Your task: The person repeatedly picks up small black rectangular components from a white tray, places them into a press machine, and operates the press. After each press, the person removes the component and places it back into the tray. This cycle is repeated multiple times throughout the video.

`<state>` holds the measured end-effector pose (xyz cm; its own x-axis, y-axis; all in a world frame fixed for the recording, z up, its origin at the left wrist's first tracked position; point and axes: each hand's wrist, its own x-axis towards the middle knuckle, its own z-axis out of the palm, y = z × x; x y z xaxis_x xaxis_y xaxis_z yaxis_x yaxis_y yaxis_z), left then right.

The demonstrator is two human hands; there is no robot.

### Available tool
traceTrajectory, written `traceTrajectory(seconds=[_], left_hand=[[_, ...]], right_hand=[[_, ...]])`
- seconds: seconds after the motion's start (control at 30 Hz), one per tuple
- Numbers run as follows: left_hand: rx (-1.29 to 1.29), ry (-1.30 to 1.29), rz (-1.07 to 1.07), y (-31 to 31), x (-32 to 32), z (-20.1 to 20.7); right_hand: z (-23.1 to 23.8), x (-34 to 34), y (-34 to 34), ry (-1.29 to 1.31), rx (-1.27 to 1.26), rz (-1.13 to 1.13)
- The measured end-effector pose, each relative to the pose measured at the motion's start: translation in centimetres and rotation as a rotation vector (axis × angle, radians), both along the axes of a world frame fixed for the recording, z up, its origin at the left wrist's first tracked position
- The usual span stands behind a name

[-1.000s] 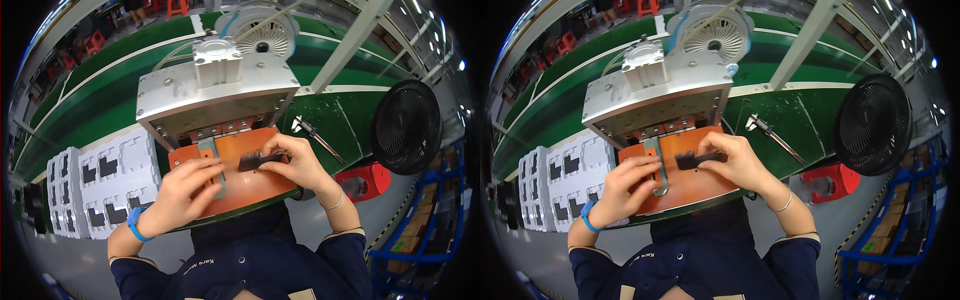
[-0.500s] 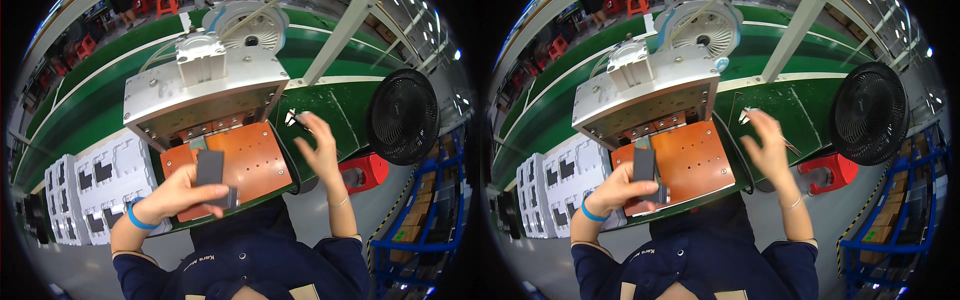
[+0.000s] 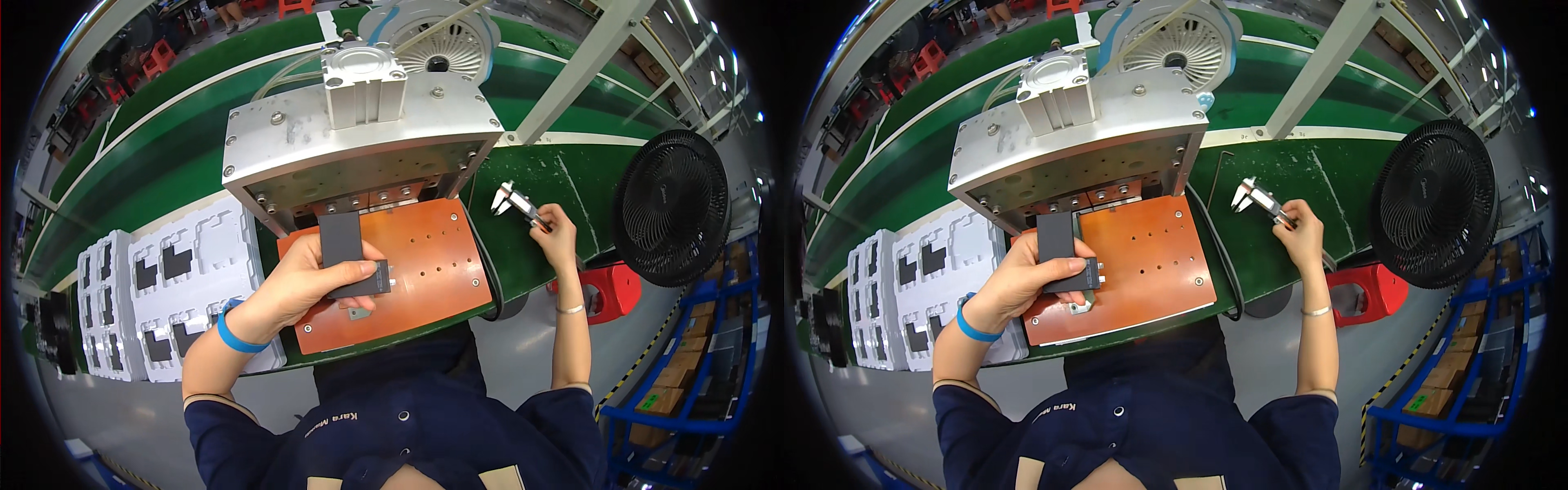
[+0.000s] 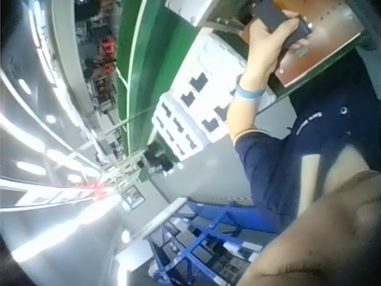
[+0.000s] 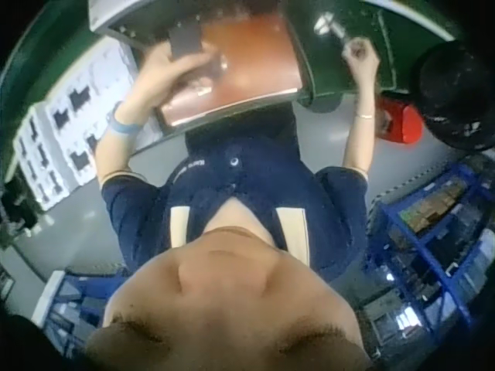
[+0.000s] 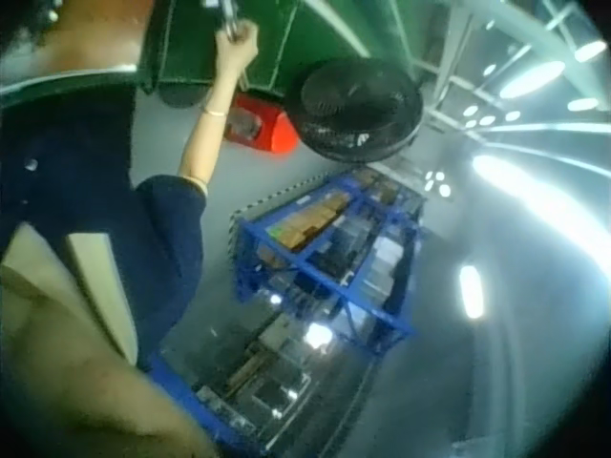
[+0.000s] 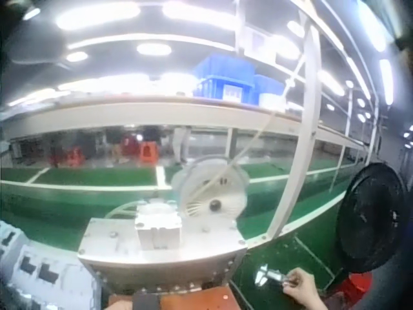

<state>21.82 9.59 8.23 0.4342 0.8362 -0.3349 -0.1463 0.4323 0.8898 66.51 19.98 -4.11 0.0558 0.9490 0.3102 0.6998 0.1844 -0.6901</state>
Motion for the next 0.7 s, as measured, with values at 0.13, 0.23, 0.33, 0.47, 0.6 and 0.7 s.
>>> traceTrajectory(seconds=[0.13, 0.23, 0.33, 0.47, 0.6, 0.7], left_hand=[[-0.032, 0.027, 0.003, -0.2, -0.1, 0.0], [-0.034, 0.047, -0.016, -0.3, -0.4, 0.1], [-0.041, 0.044, -0.039, -0.1, -0.3, 0.4], [-0.028, -0.001, -0.051, 0.2, -0.1, 0.5], [-0.024, -0.031, -0.042, 0.1, -0.3, 0.4], [-0.034, -0.029, -0.067, 0.2, -0.4, 0.2]], right_hand=[[7.5, -5.7, -5.1, 0.107, 0.090, -0.002], [11.4, -9.0, -7.7, 0.204, 0.086, 0.261], [13.1, -13.1, -8.4, 0.093, 0.232, 0.489], [13.4, -16.3, -8.2, 0.062, 0.334, 0.542], [12.7, -16.6, -7.7, 0.038, 0.356, 0.573], [12.3, -16.7, -7.8, 0.048, 0.336, 0.569]])
